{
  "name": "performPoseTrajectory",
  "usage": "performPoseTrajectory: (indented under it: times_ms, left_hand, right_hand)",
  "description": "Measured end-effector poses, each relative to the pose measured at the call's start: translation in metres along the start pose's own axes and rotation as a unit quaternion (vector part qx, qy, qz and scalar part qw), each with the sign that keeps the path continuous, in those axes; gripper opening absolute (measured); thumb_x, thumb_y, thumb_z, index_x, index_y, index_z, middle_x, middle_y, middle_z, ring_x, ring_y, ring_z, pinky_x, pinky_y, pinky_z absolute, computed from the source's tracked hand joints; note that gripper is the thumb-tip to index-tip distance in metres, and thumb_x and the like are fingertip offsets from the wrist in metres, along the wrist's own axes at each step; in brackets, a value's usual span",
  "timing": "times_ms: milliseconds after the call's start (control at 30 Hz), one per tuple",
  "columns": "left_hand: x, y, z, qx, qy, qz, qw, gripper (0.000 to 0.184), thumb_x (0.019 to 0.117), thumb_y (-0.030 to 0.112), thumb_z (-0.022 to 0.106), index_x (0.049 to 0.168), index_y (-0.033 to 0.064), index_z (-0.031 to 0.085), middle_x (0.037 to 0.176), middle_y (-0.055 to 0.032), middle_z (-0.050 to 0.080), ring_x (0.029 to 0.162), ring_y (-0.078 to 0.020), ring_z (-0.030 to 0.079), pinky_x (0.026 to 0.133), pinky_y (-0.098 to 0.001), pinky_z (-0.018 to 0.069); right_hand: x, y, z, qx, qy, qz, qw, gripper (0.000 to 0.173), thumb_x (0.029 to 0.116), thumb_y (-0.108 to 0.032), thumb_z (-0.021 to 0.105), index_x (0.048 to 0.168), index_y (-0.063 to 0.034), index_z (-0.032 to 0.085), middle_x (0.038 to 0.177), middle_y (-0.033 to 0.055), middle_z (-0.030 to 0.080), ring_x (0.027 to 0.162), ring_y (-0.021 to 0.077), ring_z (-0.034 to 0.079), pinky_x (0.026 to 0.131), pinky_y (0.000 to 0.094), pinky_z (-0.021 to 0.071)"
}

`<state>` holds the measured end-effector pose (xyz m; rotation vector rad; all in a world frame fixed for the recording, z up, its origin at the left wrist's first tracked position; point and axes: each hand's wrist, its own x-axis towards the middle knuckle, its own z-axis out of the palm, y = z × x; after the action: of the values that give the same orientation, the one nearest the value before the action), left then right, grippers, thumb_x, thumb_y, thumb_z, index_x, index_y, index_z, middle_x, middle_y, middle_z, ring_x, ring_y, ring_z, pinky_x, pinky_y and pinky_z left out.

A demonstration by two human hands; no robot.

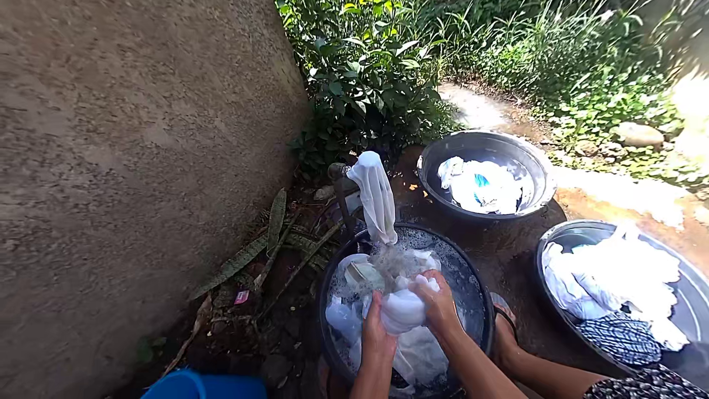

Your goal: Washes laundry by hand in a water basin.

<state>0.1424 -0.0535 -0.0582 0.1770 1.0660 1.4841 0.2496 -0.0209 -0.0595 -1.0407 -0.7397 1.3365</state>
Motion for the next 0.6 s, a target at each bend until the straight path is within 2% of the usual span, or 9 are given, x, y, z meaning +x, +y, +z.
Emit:
performPoseTrajectory:
  times_ms: [67, 133, 200, 267, 300, 400, 467, 533, 600]
  left_hand:
    - [0.006, 0.007, 0.006, -0.051, -0.002, -0.094, 0.994, 0.045, 0.1113, 0.041, 0.031, 0.122, 0.0065, 0.058, 0.101, -0.0104, 0.07, 0.093, -0.0205, 0.069, 0.081, -0.0404, 0.0594]
    - [0.013, 0.02, 0.014, -0.066, -0.03, -0.168, 0.983, 0.045, 0.1103, 0.042, 0.032, 0.109, 0.0083, 0.062, 0.091, -0.0089, 0.07, 0.084, -0.0194, 0.071, 0.074, -0.0377, 0.0599]
    - [0.022, 0.031, 0.018, -0.046, -0.1, -0.215, 0.97, 0.047, 0.1114, 0.036, 0.029, 0.095, 0.0108, 0.066, 0.077, -0.0036, 0.071, 0.073, -0.0123, 0.071, 0.067, -0.0285, 0.0596]
    - [0.038, 0.042, 0.019, 0.066, -0.21, -0.228, 0.949, 0.043, 0.1126, 0.024, 0.025, 0.094, 0.0137, 0.063, 0.074, 0.0036, 0.068, 0.071, -0.0028, 0.066, 0.067, -0.0193, 0.0556]
    - [0.046, 0.049, 0.024, 0.139, -0.252, -0.248, 0.925, 0.044, 0.1126, 0.023, 0.026, 0.09, 0.0152, 0.063, 0.071, 0.0057, 0.066, 0.067, -0.0006, 0.064, 0.065, -0.0177, 0.0542]
    - [0.049, 0.069, 0.048, 0.363, -0.354, -0.299, 0.809, 0.044, 0.1121, 0.029, 0.027, 0.084, 0.0153, 0.059, 0.066, 0.0056, 0.061, 0.063, -0.0041, 0.062, 0.063, -0.022, 0.0543]
    - [0.049, 0.073, 0.06, 0.506, -0.404, -0.274, 0.711, 0.039, 0.1102, 0.03, 0.039, 0.082, 0.0126, 0.059, 0.065, 0.0061, 0.059, 0.062, -0.0043, 0.059, 0.063, -0.0229, 0.052]
    - [0.052, 0.067, 0.065, 0.622, -0.447, -0.225, 0.603, 0.035, 0.1057, 0.031, 0.048, 0.084, 0.0078, 0.063, 0.07, 0.0032, 0.059, 0.066, -0.007, 0.058, 0.067, -0.0287, 0.0498]
    - [0.053, 0.058, 0.067, 0.679, -0.447, -0.2, 0.548, 0.033, 0.1029, 0.028, 0.054, 0.085, 0.0032, 0.067, 0.072, -0.0015, 0.063, 0.067, -0.0101, 0.059, 0.068, -0.0328, 0.0502]
  right_hand:
    - [0.0, -0.01, 0.001, -0.13, -0.105, -0.157, 0.973, 0.028, 0.0826, -0.007, 0.064, 0.108, 0.0045, 0.064, 0.105, 0.009, 0.07, 0.101, 0.0119, 0.066, 0.092, 0.0285, 0.0551]
    - [-0.004, -0.015, 0.003, -0.239, -0.173, -0.291, 0.91, 0.025, 0.0878, -0.008, 0.059, 0.104, 0.0032, 0.075, 0.111, 0.0133, 0.075, 0.114, 0.0192, 0.067, 0.104, 0.0358, 0.0508]
    - [-0.009, -0.02, 0.008, -0.308, -0.219, -0.403, 0.833, 0.016, 0.0903, -0.008, 0.061, 0.09, -0.0072, 0.078, 0.105, 0.0086, 0.077, 0.114, 0.023, 0.068, 0.106, 0.0405, 0.0502]
    - [-0.017, -0.024, 0.015, -0.357, -0.269, -0.48, 0.755, 0.014, 0.0879, -0.009, 0.064, 0.083, -0.015, 0.075, 0.098, 0.0029, 0.077, 0.112, 0.0252, 0.068, 0.103, 0.0434, 0.0514]
    - [-0.022, -0.026, 0.017, -0.377, -0.297, -0.503, 0.719, 0.014, 0.0868, -0.01, 0.063, 0.081, -0.0165, 0.074, 0.095, 0.0017, 0.076, 0.111, 0.0264, 0.068, 0.101, 0.0445, 0.0519]
    - [-0.037, -0.027, 0.021, -0.411, -0.364, -0.543, 0.635, 0.02, 0.0919, -0.009, 0.06, 0.077, -0.016, 0.071, 0.085, 0.0024, 0.072, 0.107, 0.0277, 0.068, 0.102, 0.0439, 0.0525]
    - [-0.044, -0.022, 0.023, -0.443, -0.393, -0.556, 0.584, 0.024, 0.0956, -0.005, 0.057, 0.081, -0.0136, 0.074, 0.085, 0.0027, 0.071, 0.1, 0.0246, 0.068, 0.097, 0.04, 0.053]
    - [-0.047, -0.012, 0.023, -0.487, -0.42, -0.553, 0.531, 0.024, 0.0958, -0.002, 0.056, 0.086, -0.0121, 0.076, 0.088, 0.0027, 0.071, 0.097, 0.0225, 0.066, 0.091, 0.0376, 0.0524]
    - [-0.046, 0.002, 0.022, -0.532, -0.431, -0.545, 0.484, 0.024, 0.0947, -0.002, 0.057, 0.088, -0.0119, 0.077, 0.092, 0.0027, 0.072, 0.099, 0.0221, 0.066, 0.087, 0.0378, 0.0524]
